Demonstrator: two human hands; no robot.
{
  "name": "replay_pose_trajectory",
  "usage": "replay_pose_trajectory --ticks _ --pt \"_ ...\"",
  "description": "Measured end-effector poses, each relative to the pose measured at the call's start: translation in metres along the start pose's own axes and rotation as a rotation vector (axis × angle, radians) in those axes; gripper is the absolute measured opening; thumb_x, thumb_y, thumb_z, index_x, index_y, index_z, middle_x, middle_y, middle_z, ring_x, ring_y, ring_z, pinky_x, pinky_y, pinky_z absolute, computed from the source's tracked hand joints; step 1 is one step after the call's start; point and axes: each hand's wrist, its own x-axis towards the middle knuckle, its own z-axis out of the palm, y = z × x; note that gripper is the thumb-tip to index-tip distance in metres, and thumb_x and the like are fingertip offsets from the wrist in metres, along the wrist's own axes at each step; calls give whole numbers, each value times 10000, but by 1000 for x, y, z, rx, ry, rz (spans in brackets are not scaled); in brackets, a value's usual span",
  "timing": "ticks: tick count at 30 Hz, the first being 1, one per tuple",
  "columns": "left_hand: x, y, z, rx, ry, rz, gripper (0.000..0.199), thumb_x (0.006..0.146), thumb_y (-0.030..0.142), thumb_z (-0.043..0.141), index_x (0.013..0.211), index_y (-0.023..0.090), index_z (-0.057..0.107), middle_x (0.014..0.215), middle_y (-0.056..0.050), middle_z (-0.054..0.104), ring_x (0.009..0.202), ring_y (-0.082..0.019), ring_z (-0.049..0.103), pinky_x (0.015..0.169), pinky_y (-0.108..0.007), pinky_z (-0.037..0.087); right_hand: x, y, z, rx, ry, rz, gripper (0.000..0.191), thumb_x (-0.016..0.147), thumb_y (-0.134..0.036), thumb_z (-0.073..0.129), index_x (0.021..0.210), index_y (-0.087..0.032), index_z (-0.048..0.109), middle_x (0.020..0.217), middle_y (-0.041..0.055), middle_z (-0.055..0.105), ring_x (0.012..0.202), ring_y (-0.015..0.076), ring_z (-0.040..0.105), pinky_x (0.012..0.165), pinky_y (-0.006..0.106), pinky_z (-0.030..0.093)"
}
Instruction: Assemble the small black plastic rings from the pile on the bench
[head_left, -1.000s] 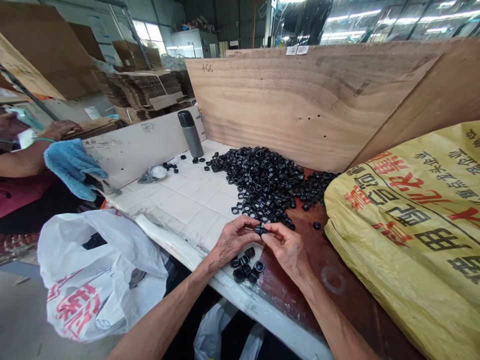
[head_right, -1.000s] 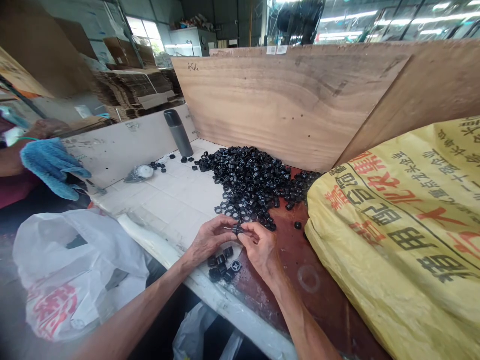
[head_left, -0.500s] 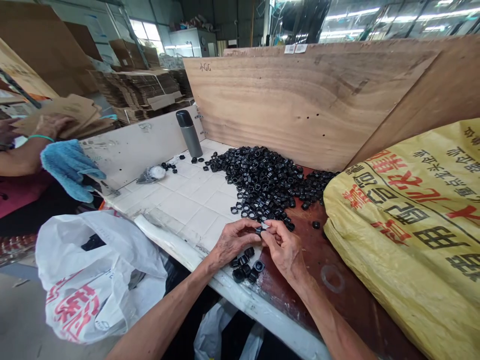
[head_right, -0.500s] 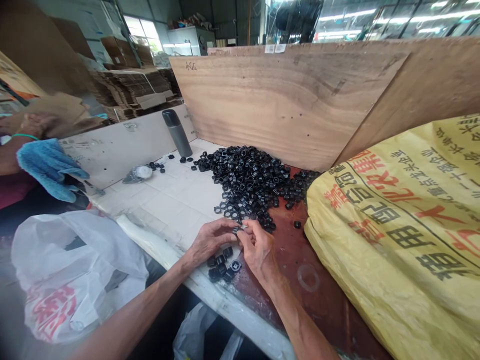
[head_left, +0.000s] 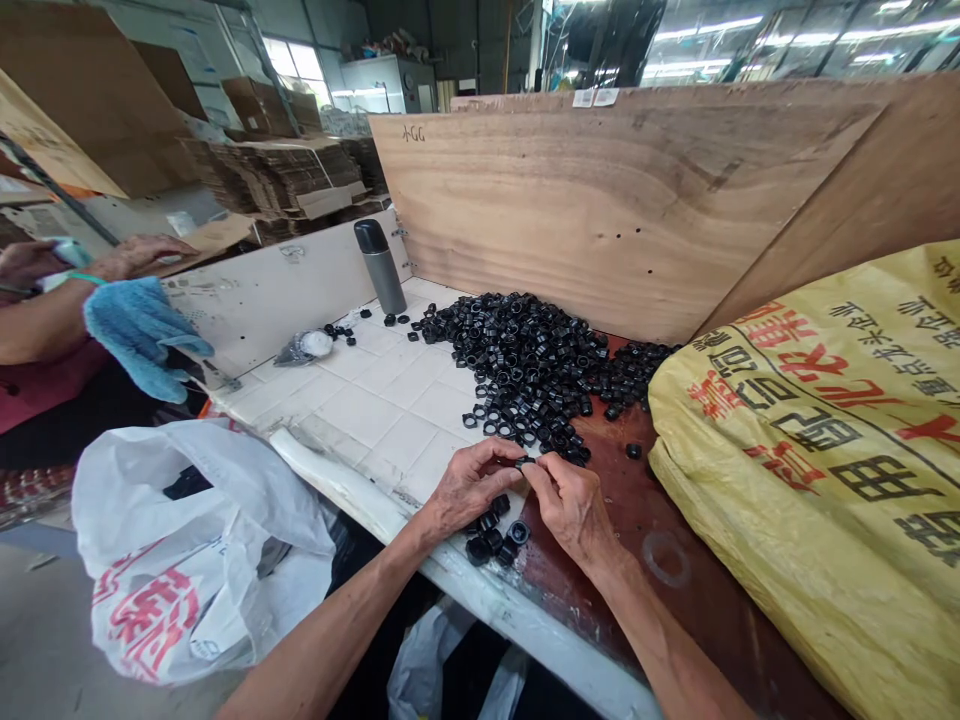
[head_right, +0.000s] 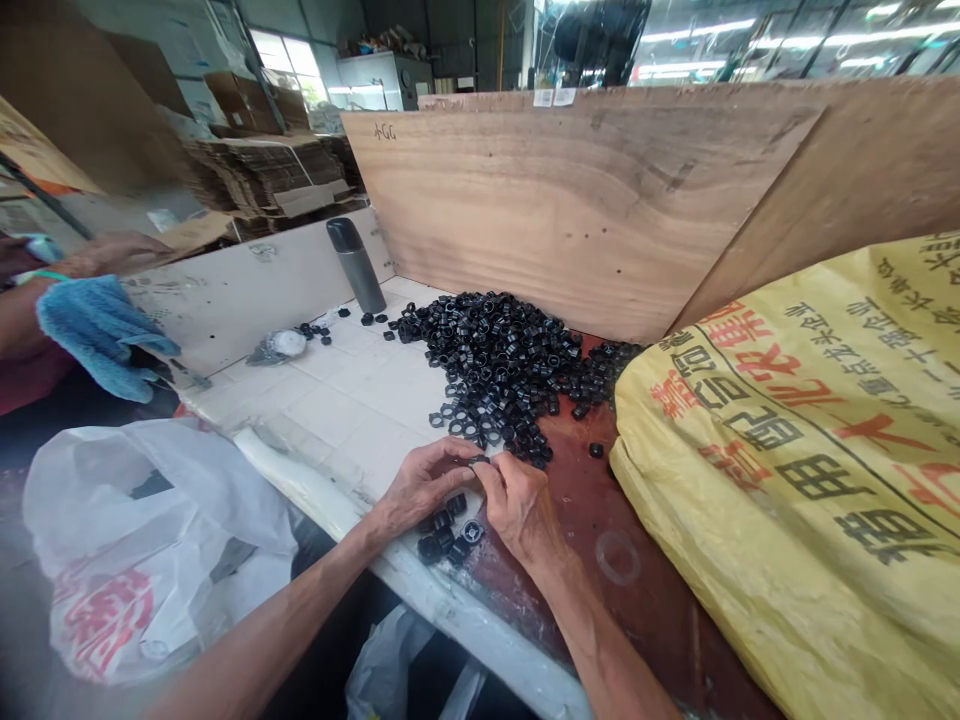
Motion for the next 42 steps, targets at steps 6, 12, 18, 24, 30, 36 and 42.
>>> replay_pose_trajectory --ticks 6,12,18,24,30,36,42 --pt "0 -3 0 -43 27 -2 217 855 318 692 990 150 666 1023 -85 661 936 -189 640 875 -319 521 -1 -4 0 34 30 37 269 985 -377 480 863 -184 622 683 10 611 604 137 563 602 224 411" --pt "1 -1 0 -77 55 -26 234 830 328 718 961 147 650 1008 -81 650 925 -186 631 859 -311 518 0 -4 -1 37 41 82 397 973 -387 495 623 -201 493 535 -41 457 500 103 438 530 222 347" --pt "0 3 1 -102 15 -53 234 835 334 707 965 147 650 986 -69 654 902 -177 624 848 -302 507 2 -5 -2 103 4 72 293 960 -364 519 714 -204 520 639 -27 516 558 118 474 553 232 370" --pt "2 2 -1 43 -40 -20 256 857 342 672 1031 154 669 1002 -73 649 917 -184 621 845 -298 498 6 -5 -5 124 -36 43 303 979 -284 470 737 -199 632 711 15 607 678 156 574 659 264 434" --pt "3 7 -1 -1 30 -30 240 845 333 691 1007 159 667 1018 -74 638 929 -187 623 855 -306 505 4 0 2 296 45 144 201 880 -267 619 1049 -209 711 1000 62 690 848 188 659 716 274 533" --pt "2 12 2 -94 45 -108 296 813 365 724 1001 146 656 989 -68 646 916 -187 626 840 -300 506 2 2 7 350 132 194 256 814 -289 700 1052 -202 666 860 23 702 693 160 650 647 261 548" --pt "1 12 2 -112 60 -112 319 803 379 738 1012 150 662 988 -68 654 904 -184 629 832 -303 513 5 -5 -2 221 102 37 168 885 -286 633 1015 -203 700 904 56 694 752 175 658 695 278 546"
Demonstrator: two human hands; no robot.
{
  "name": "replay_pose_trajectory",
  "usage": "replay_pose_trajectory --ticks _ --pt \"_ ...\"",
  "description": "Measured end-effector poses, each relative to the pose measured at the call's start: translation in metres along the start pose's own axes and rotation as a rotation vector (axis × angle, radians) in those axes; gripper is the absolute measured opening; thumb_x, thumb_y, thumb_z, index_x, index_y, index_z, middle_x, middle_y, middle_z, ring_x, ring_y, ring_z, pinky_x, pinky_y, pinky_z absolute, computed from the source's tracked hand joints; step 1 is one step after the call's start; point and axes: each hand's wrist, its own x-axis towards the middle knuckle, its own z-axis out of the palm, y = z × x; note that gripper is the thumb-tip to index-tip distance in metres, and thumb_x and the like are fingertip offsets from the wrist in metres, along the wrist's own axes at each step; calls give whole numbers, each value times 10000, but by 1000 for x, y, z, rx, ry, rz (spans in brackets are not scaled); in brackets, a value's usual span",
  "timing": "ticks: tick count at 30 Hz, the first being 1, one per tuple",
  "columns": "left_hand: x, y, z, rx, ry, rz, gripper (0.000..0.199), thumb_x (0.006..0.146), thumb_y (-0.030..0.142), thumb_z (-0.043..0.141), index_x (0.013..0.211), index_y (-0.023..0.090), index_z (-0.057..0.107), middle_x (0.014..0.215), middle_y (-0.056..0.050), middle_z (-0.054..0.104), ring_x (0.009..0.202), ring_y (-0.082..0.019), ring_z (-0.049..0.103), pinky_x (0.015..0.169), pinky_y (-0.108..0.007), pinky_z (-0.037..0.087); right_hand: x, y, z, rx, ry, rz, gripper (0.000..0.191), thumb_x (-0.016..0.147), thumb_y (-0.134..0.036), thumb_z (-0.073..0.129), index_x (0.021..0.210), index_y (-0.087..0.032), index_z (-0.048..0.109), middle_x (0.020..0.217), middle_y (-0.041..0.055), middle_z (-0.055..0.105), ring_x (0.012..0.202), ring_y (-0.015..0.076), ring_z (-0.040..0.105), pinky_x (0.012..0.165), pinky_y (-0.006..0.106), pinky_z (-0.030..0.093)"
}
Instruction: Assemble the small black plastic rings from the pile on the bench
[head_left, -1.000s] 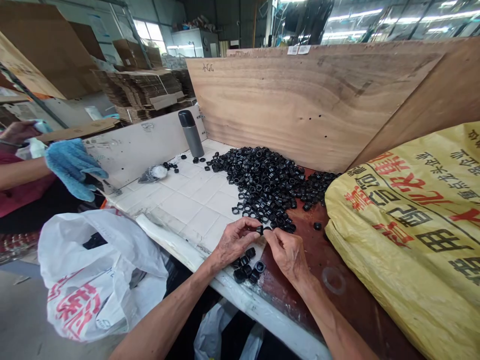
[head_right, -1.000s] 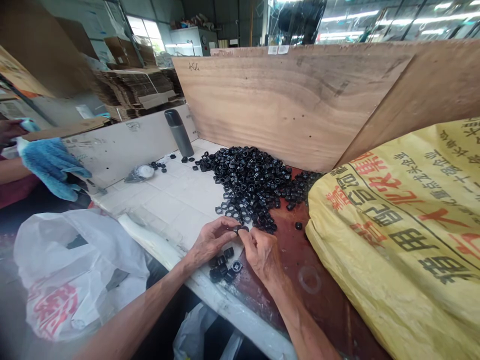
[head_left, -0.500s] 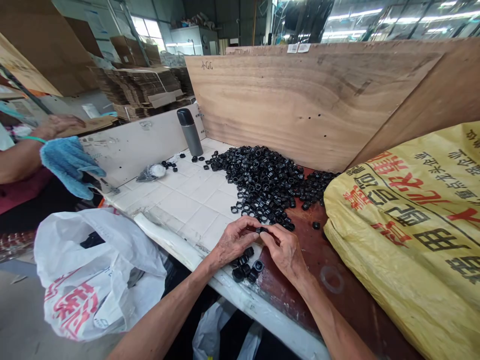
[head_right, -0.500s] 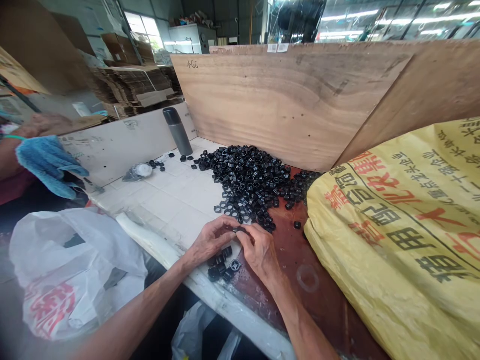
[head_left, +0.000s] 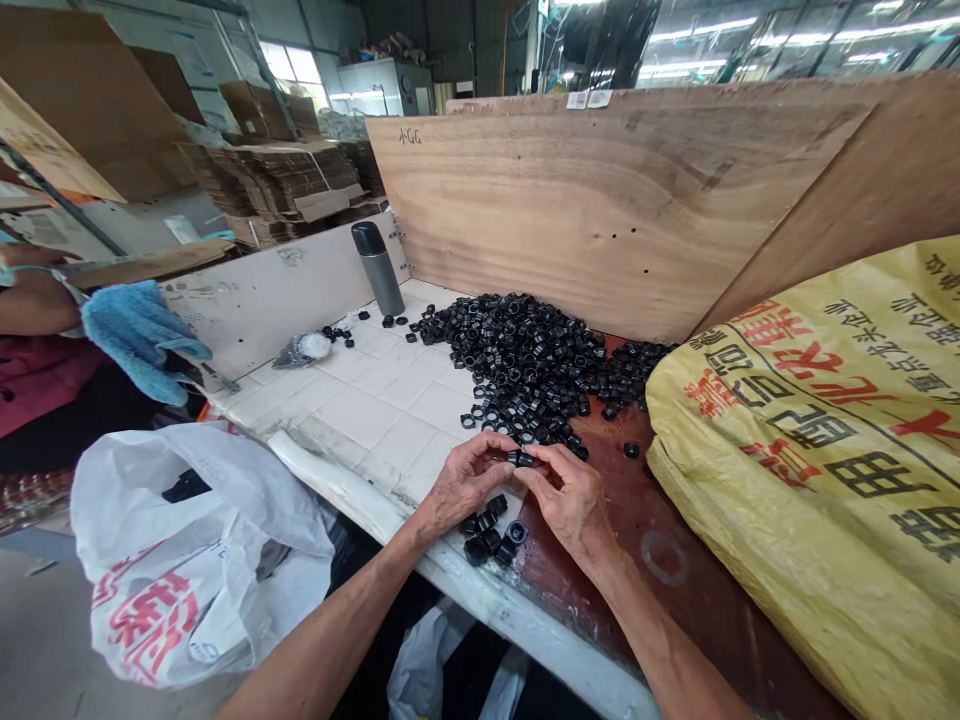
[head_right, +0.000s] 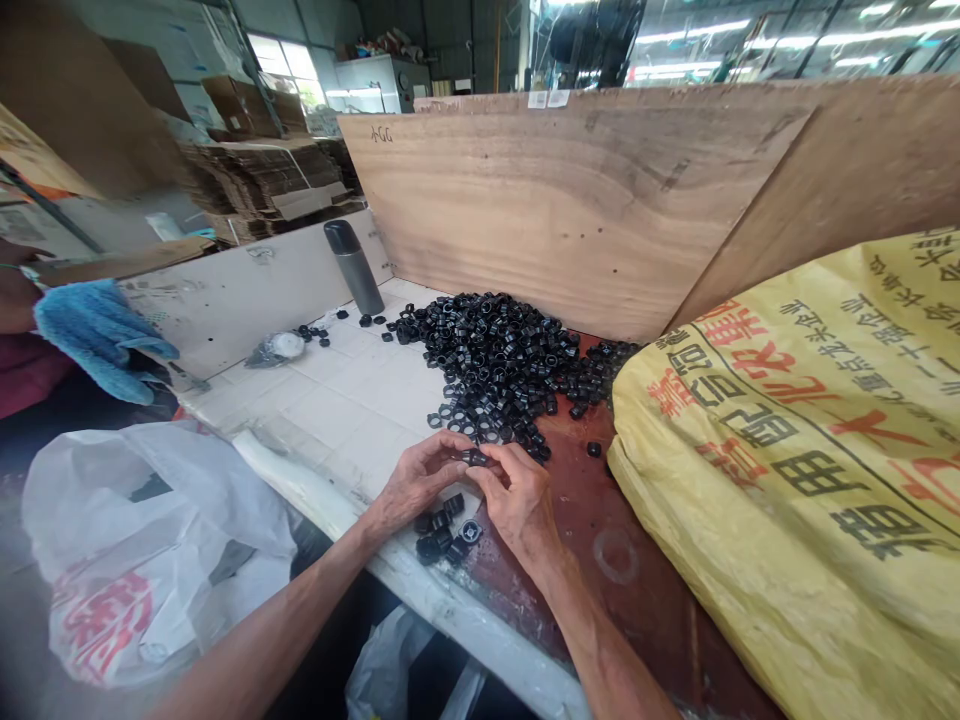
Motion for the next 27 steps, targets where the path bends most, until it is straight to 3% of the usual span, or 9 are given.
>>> replay_pose_trajectory --ticks 5,10,16,21,24,27 --pt "0 0 0 5 2 38 291 807 362 737 1005 160 669 1013 -72 656 930 -189 632 866 -317 522 0 -3 -2 -14 -30 -57 220 934 -225 530 1098 -203 674 1000 82 687 903 203 658 821 325 540" --pt "1 -3 0 37 -19 56 264 818 351 723 983 151 672 1018 -77 649 936 -193 637 876 -323 527 -2 -3 -2 -33 -2 23 134 900 -250 582 1003 -205 654 892 50 682 758 178 647 693 282 539" --pt "2 -11 -2 100 -44 118 243 855 313 687 1044 161 673 1070 -86 641 973 -198 639 895 -330 525 -1 -3 -2 -34 -20 8 139 909 -250 563 982 -197 669 920 63 689 786 187 662 704 277 533" --pt "2 -14 -3 167 -43 143 215 875 315 664 1017 155 673 1045 -92 655 977 -201 638 917 -334 512 -3 5 4 -70 -1 64 168 945 -304 537 920 -191 658 807 44 694 635 156 640 622 247 501" --pt "2 -16 -3 188 -71 171 207 886 323 651 1002 152 668 1036 -96 661 980 -203 631 920 -336 503 -4 11 7 -202 -15 -7 303 991 -327 465 777 -197 636 667 25 641 589 147 594 592 238 446" --pt "2 -18 -2 173 -85 153 221 881 338 658 998 151 663 1040 -96 660 971 -201 627 915 -332 500 -4 11 7 -270 8 -67 323 1010 -324 428 799 -203 640 660 24 618 601 148 571 605 241 430"
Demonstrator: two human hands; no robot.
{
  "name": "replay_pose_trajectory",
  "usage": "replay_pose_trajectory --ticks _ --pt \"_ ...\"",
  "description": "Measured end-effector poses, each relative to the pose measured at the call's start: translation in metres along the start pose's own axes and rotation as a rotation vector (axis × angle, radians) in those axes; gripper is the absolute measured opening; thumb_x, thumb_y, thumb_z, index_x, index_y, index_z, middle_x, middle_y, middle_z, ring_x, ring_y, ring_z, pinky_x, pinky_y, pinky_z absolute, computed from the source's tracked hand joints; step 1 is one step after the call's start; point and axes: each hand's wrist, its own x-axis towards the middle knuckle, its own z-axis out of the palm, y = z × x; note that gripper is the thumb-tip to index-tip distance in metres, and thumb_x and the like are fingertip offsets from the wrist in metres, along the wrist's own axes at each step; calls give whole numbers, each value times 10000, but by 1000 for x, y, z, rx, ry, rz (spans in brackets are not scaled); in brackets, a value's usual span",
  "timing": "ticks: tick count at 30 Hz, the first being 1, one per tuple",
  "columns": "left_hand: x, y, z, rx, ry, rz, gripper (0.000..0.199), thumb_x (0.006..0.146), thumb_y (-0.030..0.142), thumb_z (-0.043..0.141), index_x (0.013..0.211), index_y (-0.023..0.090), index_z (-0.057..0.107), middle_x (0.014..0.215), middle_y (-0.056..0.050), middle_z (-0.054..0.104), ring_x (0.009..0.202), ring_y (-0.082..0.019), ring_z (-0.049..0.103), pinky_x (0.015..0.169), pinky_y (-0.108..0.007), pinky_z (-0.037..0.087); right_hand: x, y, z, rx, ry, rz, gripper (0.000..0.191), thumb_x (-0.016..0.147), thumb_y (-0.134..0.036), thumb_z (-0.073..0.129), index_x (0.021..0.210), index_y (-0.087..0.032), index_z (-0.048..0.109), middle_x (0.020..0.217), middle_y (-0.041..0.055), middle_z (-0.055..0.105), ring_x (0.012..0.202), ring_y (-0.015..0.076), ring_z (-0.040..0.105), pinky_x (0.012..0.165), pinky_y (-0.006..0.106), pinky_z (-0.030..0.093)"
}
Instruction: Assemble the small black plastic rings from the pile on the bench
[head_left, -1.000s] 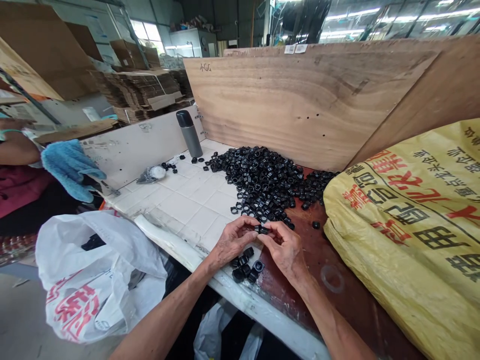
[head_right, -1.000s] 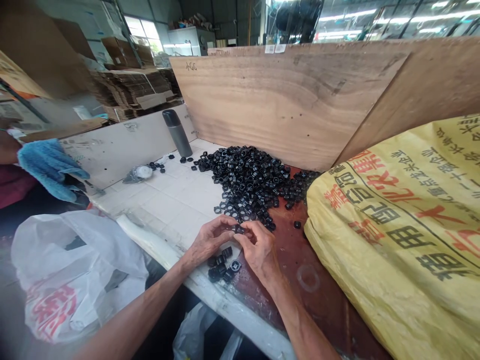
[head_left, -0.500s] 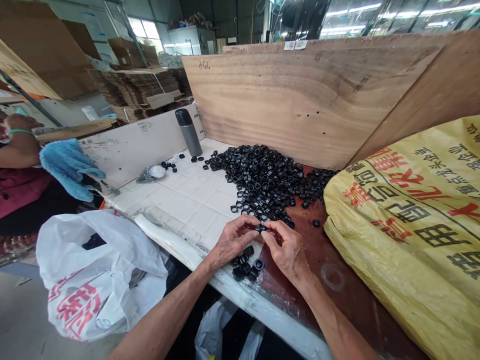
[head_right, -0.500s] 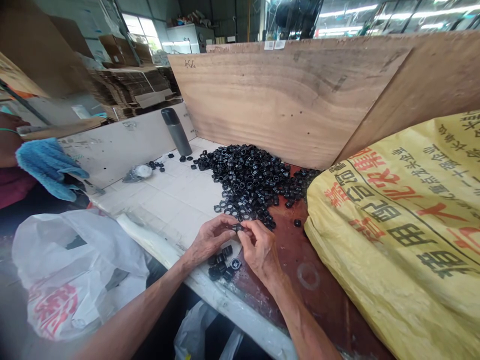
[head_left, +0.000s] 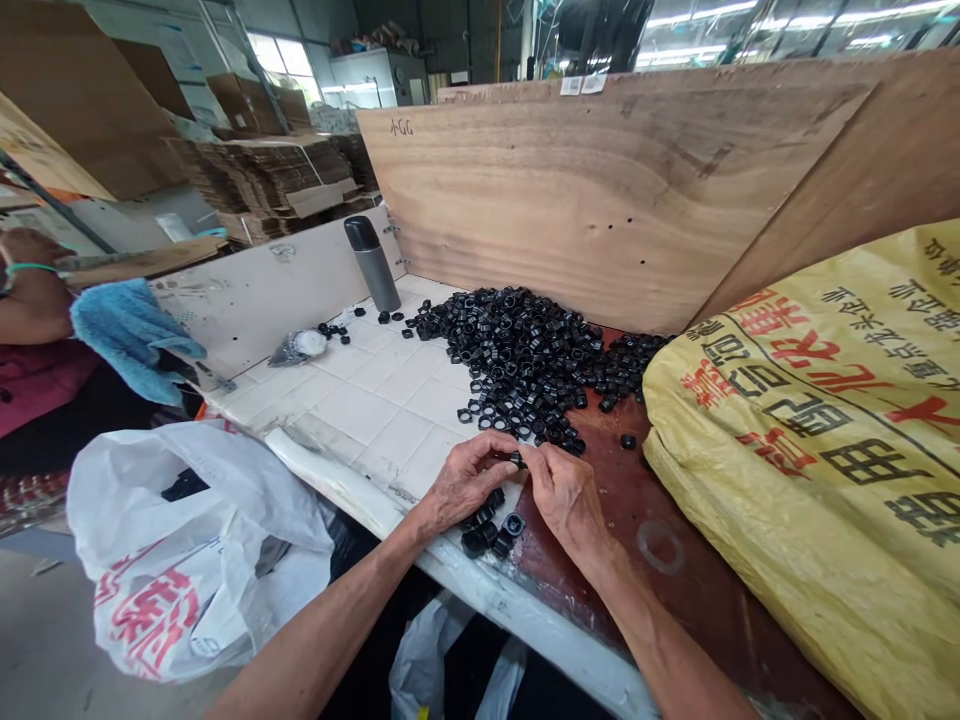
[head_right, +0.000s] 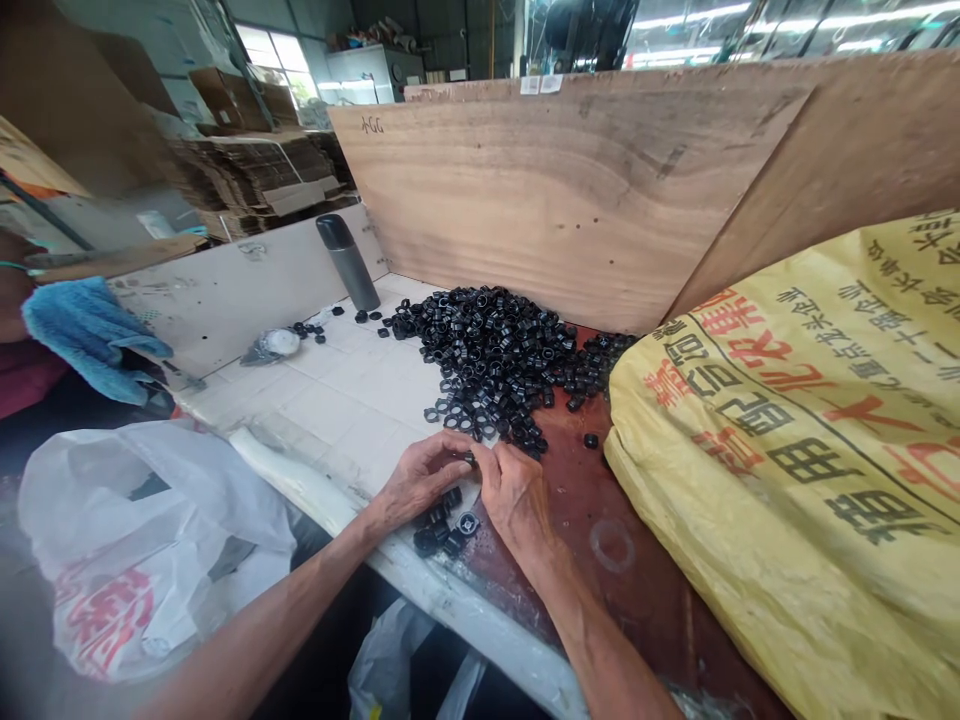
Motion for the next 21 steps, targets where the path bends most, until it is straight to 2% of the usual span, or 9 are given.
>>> replay_pose_trajectory --ticks 3,7,10,14,16,19,21 --pt "1 2 1 -44 2 -39 238 864 344 680 1000 149 668 1039 -93 660 968 -201 625 915 -330 497 1 -5 -4 88 57 32 222 994 -326 468 920 -200 635 782 39 650 667 153 599 652 244 466" --pt "1 6 1 -124 41 -88 254 851 342 696 1019 155 664 1026 -80 655 947 -191 627 891 -320 506 3 -7 -8 179 -11 -38 180 975 -280 482 1007 -198 639 905 69 663 806 180 639 743 269 499" --pt "1 6 1 -90 41 -59 249 856 357 689 994 151 664 1018 -81 650 946 -190 623 889 -316 504 3 0 -6 100 -23 -55 205 979 -274 477 918 -196 656 804 54 666 739 175 634 696 264 475" --pt "0 4 0 -24 -2 -10 241 875 342 669 1013 144 663 1043 -96 647 972 -197 617 911 -327 494 3 6 -2 -65 -40 -23 393 1013 -321 421 706 -191 631 579 18 579 536 142 545 555 249 387" --pt "1 3 1 -61 0 -17 233 874 331 672 1011 144 659 1037 -91 643 966 -194 616 901 -323 497 2 4 -3 -42 -30 10 360 1016 -340 418 787 -187 650 586 7 578 527 137 540 553 239 387" --pt "2 4 1 -120 31 -51 229 863 324 686 1003 146 653 1017 -78 634 948 -185 617 886 -314 503 2 -3 -7 103 -25 39 256 997 -347 460 1026 -174 646 741 25 655 635 143 603 619 222 441" --pt "1 6 1 -130 51 -69 233 857 328 692 999 147 652 1019 -75 627 933 -182 617 874 -313 511 2 -6 -9 125 -44 40 268 987 -351 475 912 -172 660 731 30 655 636 142 595 628 223 441"
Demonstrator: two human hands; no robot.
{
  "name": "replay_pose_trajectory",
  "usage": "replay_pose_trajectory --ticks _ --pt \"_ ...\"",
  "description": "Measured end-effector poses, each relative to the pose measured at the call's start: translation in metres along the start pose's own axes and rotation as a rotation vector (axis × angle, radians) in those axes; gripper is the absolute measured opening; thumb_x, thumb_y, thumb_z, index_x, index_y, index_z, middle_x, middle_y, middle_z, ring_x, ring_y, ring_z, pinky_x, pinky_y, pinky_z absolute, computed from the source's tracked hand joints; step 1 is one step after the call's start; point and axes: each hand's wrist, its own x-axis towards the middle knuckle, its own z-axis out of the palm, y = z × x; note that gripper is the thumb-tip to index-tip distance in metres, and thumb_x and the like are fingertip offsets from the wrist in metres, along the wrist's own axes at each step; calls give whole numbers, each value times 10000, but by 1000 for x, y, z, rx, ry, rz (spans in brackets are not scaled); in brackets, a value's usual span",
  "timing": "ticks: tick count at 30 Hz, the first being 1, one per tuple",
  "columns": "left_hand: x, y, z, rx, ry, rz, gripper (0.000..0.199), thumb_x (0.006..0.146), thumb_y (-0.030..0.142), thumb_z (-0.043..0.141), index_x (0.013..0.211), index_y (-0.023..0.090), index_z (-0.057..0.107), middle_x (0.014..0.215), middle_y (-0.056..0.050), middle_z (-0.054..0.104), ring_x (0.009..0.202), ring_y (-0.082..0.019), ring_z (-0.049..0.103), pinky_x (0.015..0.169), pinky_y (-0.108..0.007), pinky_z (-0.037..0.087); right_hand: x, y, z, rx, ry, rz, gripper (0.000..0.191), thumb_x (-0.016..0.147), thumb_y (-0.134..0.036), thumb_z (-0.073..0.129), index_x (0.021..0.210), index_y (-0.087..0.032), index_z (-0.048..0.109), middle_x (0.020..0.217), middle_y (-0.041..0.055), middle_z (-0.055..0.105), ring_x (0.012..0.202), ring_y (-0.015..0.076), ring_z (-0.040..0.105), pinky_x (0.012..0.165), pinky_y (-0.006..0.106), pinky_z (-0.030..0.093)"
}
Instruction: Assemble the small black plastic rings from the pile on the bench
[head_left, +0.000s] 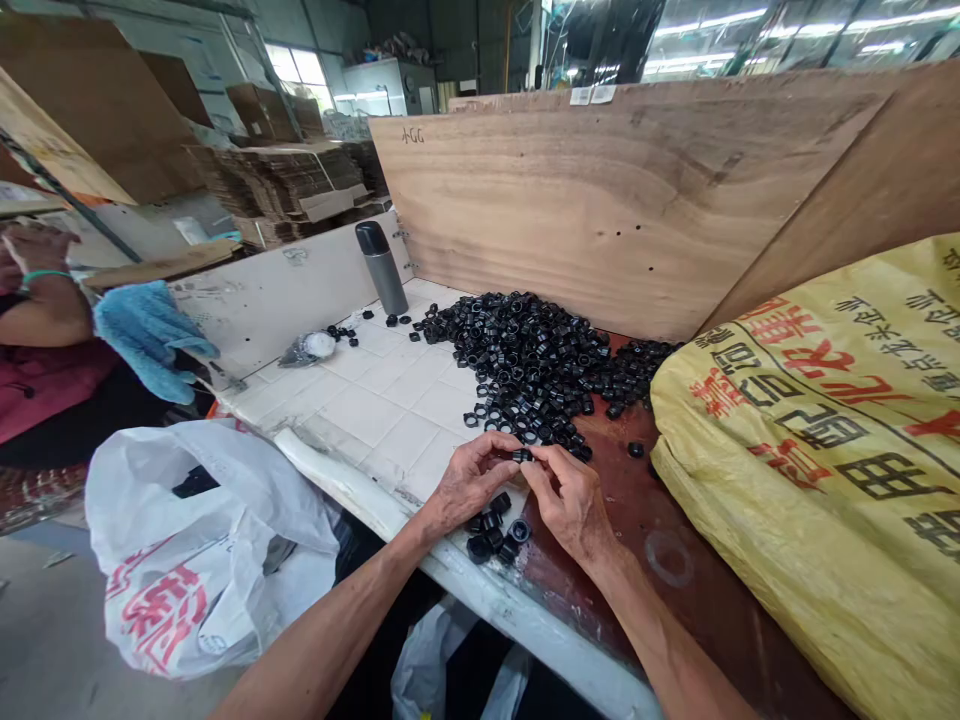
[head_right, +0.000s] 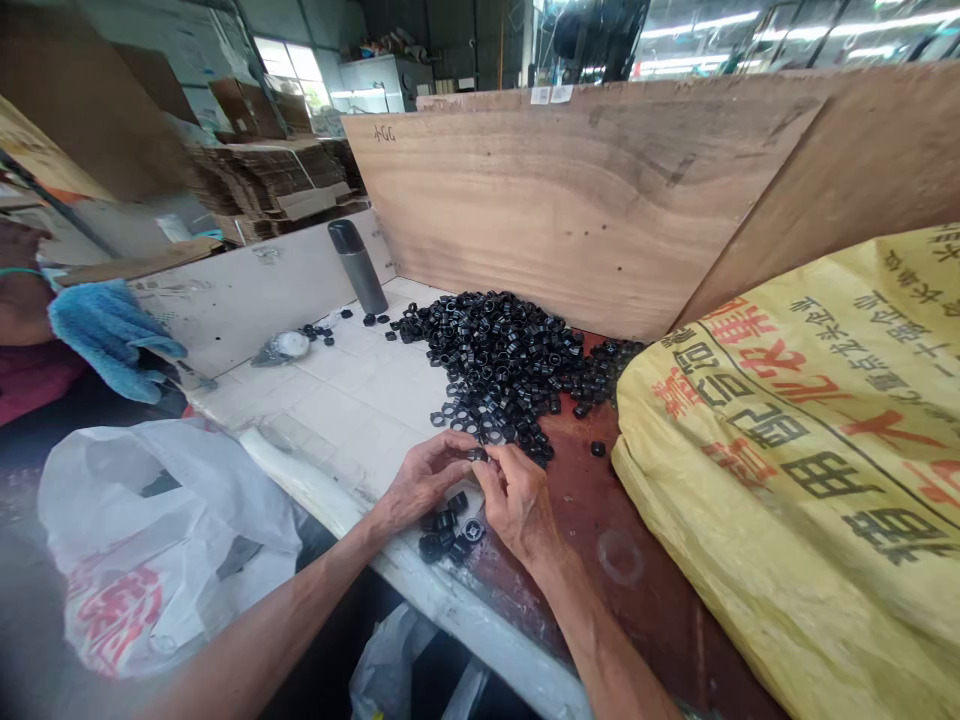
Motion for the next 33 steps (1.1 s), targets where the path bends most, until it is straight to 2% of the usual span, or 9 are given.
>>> replay_pose_trajectory --ticks 3,7,11,14,18,23,28,31,33 --pt "0 1 -1 6 30 -13 241 850 337 697 996 150 655 1038 -77 619 924 -181 615 863 -314 518 0 -1 0 -50 -22 24 438 984 -384 476 604 -188 569 533 -10 525 508 118 492 551 228 380" --pt "0 1 -2 9 50 -19 238 841 339 704 996 163 665 1056 -75 627 928 -175 617 876 -305 512 -1 -1 0 26 -25 57 299 939 -413 552 761 -184 627 585 -33 530 508 105 473 529 213 376" --pt "0 4 -1 14 65 -25 248 835 357 706 984 162 666 1066 -77 630 935 -175 613 877 -295 509 0 -1 -1 23 -35 42 314 917 -373 580 658 -195 576 580 -31 503 535 114 476 551 219 397" --pt "0 4 -2 -5 32 -15 238 847 338 695 991 152 662 1035 -75 631 930 -178 618 873 -303 512 2 -1 -1 86 1 23 144 899 -327 591 894 -192 639 796 16 635 665 140 578 644 229 465" --pt "0 0 -3 0 24 8 222 850 311 693 998 150 657 1041 -73 626 939 -175 616 884 -301 506 1 0 2 67 -34 79 205 929 -330 540 781 -206 609 683 1 617 589 140 570 594 231 456" --pt "1 -4 -2 28 -18 5 206 864 302 669 1001 150 649 1023 -78 638 941 -186 624 877 -314 512 -2 -1 8 93 13 124 167 907 -351 556 942 -202 624 784 32 677 654 162 628 667 255 495" --pt "0 -3 -7 228 -63 99 185 857 232 640 1027 159 652 1062 -81 648 988 -189 616 915 -322 486 -2 -6 7 295 -122 473 217 895 -406 536 873 -198 594 539 -25 611 490 152 590 550 243 463" --pt "-2 1 -11 309 -175 -22 151 827 200 623 966 153 662 920 -44 660 804 -144 605 738 -252 485 1 -1 -1 255 -313 549 386 912 -471 480 642 -204 548 458 -29 542 386 123 490 463 236 366" --pt "-2 3 -13 356 -278 -137 87 809 199 613 834 137 668 748 -5 620 630 -102 527 574 -210 405 4 7 -8 35 -310 473 473 899 -487 496 518 -207 481 480 -2 542 426 130 501 473 246 320"
